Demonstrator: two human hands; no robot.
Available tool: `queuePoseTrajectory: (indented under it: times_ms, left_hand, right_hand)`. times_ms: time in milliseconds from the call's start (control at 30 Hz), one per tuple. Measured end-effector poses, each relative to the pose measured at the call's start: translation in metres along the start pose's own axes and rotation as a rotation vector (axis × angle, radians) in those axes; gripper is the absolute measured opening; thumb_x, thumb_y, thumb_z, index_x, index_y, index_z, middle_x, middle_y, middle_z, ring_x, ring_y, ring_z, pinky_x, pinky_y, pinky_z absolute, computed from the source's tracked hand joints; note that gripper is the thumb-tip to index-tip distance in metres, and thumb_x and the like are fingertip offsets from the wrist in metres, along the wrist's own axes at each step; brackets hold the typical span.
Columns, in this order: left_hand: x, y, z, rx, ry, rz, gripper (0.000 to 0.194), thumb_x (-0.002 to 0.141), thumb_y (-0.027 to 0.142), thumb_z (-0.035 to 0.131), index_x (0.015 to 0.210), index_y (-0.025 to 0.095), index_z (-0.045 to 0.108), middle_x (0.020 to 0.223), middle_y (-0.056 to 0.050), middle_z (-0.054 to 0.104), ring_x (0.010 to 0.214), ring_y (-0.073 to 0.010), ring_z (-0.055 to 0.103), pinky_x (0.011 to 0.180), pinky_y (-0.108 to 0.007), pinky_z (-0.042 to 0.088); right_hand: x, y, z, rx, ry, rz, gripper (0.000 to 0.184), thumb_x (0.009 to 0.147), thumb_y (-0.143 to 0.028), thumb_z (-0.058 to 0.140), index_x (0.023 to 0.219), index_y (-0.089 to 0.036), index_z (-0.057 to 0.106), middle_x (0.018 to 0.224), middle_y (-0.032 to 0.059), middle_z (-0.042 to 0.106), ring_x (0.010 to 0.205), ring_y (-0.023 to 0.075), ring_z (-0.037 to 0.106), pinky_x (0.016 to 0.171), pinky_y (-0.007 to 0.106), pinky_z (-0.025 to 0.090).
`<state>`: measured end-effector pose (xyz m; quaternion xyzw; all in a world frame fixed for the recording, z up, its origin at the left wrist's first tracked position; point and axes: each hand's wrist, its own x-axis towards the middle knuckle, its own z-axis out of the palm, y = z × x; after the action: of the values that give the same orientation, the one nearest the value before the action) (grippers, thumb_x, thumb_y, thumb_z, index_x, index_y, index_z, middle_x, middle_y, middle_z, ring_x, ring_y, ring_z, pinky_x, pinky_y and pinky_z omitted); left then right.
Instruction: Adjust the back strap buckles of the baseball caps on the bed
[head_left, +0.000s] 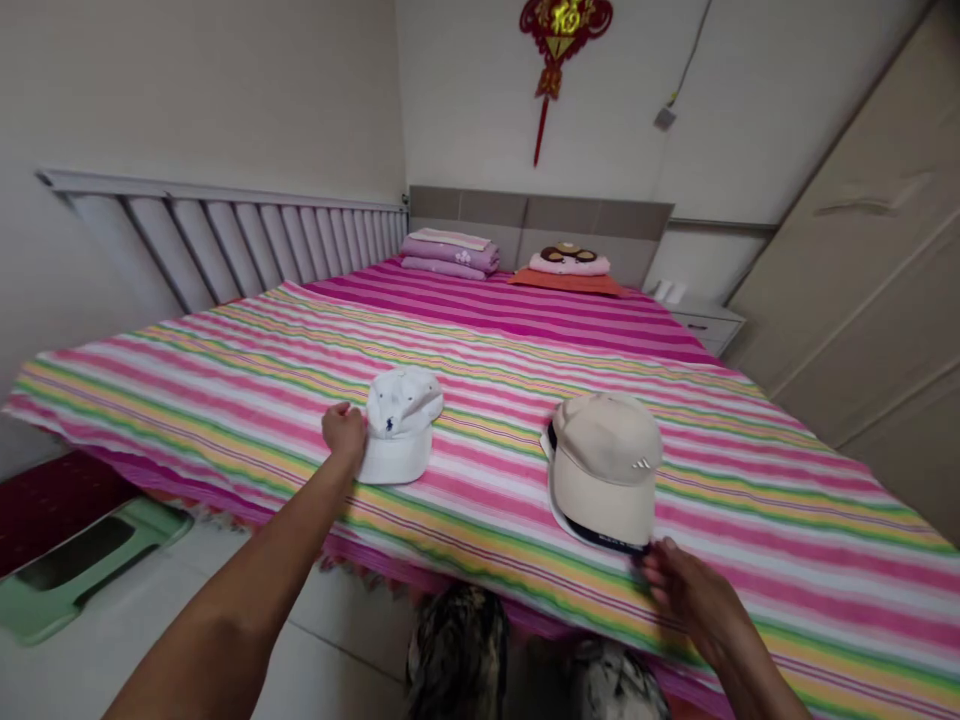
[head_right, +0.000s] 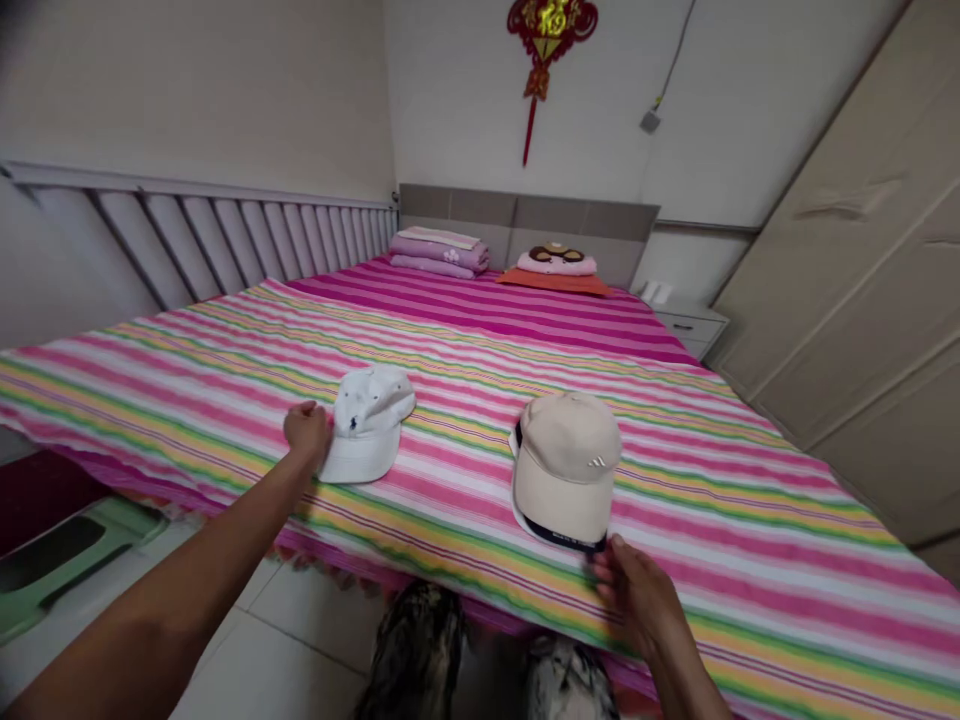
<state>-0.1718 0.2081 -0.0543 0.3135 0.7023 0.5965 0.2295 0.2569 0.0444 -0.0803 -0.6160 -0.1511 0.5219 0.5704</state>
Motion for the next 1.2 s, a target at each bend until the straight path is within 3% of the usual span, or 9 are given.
queuePoseTrajectory:
  times_ms: [100,200,267,333,467,733,933,1067,1200]
  left_hand:
    - [-0.031,0.011,0.006,-0.03,-0.081,0.13,0.033,0.074,0.011,0.051,0.106,0.016,0.05,0.12,-0.006,0.046,0.115,-0.0188,0.037,0.095,-0.032,0.03]
    - [-0.085,0.007,0.028,-0.088,-0.37,0.117,0.026,0.07,0.01,0.054,0.095,0.015,0.056,0.099,-0.005,0.057,0.098,-0.0175,0.049,0.088,-0.029,0.036]
    - [-0.126,-0.001,0.048,-0.164,-0.693,-0.03,0.022,0.068,0.013,0.057,0.09,0.014,0.057,0.087,-0.004,0.06,0.085,-0.0158,0.054,0.081,-0.028,0.04]
    - [-0.164,-0.007,0.069,-0.194,-0.885,-0.172,0.028,0.065,0.018,0.062,0.092,0.013,0.057,0.079,-0.005,0.062,0.072,-0.0145,0.056,0.071,-0.028,0.043]
    - [-0.21,-0.009,0.107,-0.255,-1.076,-0.454,0.034,0.061,0.033,0.069,0.083,0.012,0.056,0.068,-0.004,0.06,0.061,-0.0133,0.056,0.063,-0.029,0.043]
    - [-0.21,0.008,0.141,-0.517,-1.007,-0.707,0.022,0.06,0.02,0.071,0.07,0.014,0.052,0.055,0.001,0.054,0.048,-0.008,0.048,0.054,-0.022,0.039]
    - [-0.198,0.028,0.114,-0.855,-1.179,-0.665,0.02,0.064,0.025,0.069,0.075,0.014,0.057,0.067,-0.001,0.061,0.061,-0.0115,0.057,0.063,-0.024,0.045]
    - [-0.187,0.042,0.09,-1.116,-1.321,-0.544,0.041,0.063,0.049,0.067,0.082,0.013,0.059,0.074,-0.004,0.065,0.073,-0.0153,0.062,0.073,-0.027,0.047]
    - [-0.188,0.05,0.068,-1.106,-1.296,-0.473,0.042,0.056,0.035,0.076,0.088,0.013,0.062,0.073,-0.004,0.068,0.077,-0.0176,0.064,0.081,-0.028,0.046]
  right_hand:
    - [0.001,-0.004,0.004,0.023,-0.021,0.039,0.018,0.064,-0.018,0.073,0.067,-0.012,0.056,0.05,0.0007,0.062,0.04,0.0093,0.057,0.034,0.014,0.046]
    - [0.003,-0.007,0.006,0.077,-0.029,0.058,0.015,0.07,-0.015,0.068,0.066,-0.013,0.054,0.047,-0.001,0.06,0.04,0.0094,0.058,0.033,0.013,0.046]
    - [0.005,-0.011,0.007,0.107,-0.037,0.089,0.013,0.077,-0.013,0.061,0.066,-0.013,0.053,0.044,-0.0018,0.059,0.038,0.0081,0.056,0.032,0.012,0.045]
    - [0.008,-0.015,0.007,0.137,-0.057,0.127,0.017,0.081,-0.012,0.054,0.064,-0.014,0.051,0.041,-0.0027,0.056,0.034,0.0064,0.053,0.031,0.011,0.045]
    - [0.014,-0.022,0.01,0.181,-0.108,0.165,0.021,0.078,-0.013,0.059,0.061,-0.017,0.048,0.037,-0.0052,0.053,0.03,0.0062,0.05,0.029,0.011,0.043]
    - [0.019,-0.04,0.032,0.266,-0.29,0.022,0.025,0.059,-0.01,0.074,0.065,-0.018,0.051,0.044,-0.0072,0.056,0.035,0.0049,0.05,0.035,0.011,0.045]
    - [0.001,-0.053,0.032,0.265,-0.469,-0.146,0.042,0.047,-0.015,0.081,0.082,-0.02,0.059,0.066,-0.0061,0.063,0.048,0.0062,0.054,0.041,0.014,0.046]
    - [-0.011,-0.03,0.015,0.114,-0.573,-0.21,0.037,0.054,-0.024,0.079,0.086,-0.019,0.062,0.06,-0.0055,0.059,0.043,0.0043,0.047,0.041,0.014,0.04]
    - [-0.027,-0.004,-0.005,-0.092,-0.653,-0.154,0.027,0.057,-0.027,0.077,0.079,-0.017,0.065,0.062,-0.0008,0.063,0.053,0.0095,0.053,0.054,0.02,0.043]
